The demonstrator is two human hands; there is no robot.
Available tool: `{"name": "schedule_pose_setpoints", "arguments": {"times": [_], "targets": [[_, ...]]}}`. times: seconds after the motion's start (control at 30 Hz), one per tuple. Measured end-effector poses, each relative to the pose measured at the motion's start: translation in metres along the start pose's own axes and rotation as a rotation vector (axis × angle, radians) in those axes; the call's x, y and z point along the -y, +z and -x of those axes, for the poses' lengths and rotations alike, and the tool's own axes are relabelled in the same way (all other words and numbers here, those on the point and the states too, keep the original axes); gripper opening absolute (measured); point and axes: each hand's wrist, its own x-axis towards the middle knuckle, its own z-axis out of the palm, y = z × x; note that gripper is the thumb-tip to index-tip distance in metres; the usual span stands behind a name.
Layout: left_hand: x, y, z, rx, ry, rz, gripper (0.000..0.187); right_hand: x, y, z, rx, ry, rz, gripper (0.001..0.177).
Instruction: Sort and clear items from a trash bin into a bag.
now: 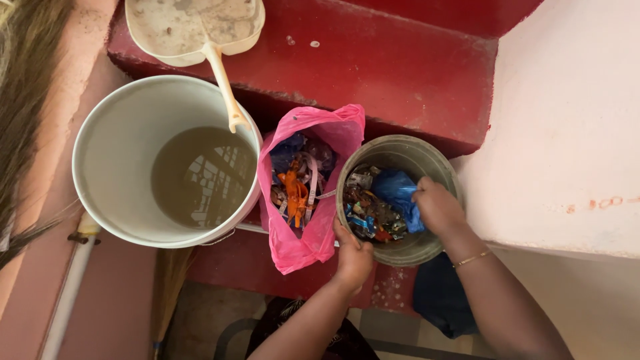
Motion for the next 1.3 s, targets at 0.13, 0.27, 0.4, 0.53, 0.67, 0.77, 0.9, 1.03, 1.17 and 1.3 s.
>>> {"name": "schedule_pose_setpoints", "arguments": {"times": [0.13, 0.27, 0.4, 0.53, 0.67, 0.77, 0.9, 1.03, 1.17, 1.3], "targets": [[-0.008, 0.001, 0.003, -0.001, -0.001, -0.005, 0.103, -0.003, -0.018, 0.008, -0.114, -0.14, 0.025, 0.024], [0.0, 0.002, -0.003, 0.006, 0.031, -0.042, 0.102, -0.007, -0.039, 0.018, -0.231, -0.103, -0.088, 0.028], [0.013, 0.002, -0.011, 0.003, 0.012, -0.011, 0.102, -0.007, -0.07, 0.026, -0.274, -0.09, -0.076, 0.028], [0.01, 0.003, -0.009, 0.011, 0.021, -0.038, 0.103, 0.008, -0.111, 0.039, -0.287, -0.092, -0.057, 0.025], [0.005, 0.004, -0.009, -0.047, 0.048, -0.125, 0.104, 0.021, -0.143, 0.048, -0.283, -0.147, -0.041, 0.023], [0.005, 0.004, -0.008, -0.042, 0.081, -0.123, 0.104, 0.035, -0.162, 0.053, -0.253, -0.15, -0.059, 0.021], [0.009, 0.001, 0.0, 0.007, 0.136, 0.006, 0.105, 0.047, -0.175, 0.056, -0.214, -0.131, -0.144, 0.018], [-0.043, -0.009, 0.069, 0.047, 0.011, 0.017, 0.102, 0.046, -0.183, 0.055, -0.219, -0.161, -0.18, 0.021], [-0.087, -0.035, 0.105, 0.067, 0.382, -0.812, 0.065, 0.06, -0.202, 0.054, -0.207, -0.184, -0.18, 0.023], [-0.106, -0.068, 0.079, -0.324, 0.783, -1.311, 0.039, 0.091, -0.227, 0.054, -0.182, -0.231, -0.176, 0.022]]}}
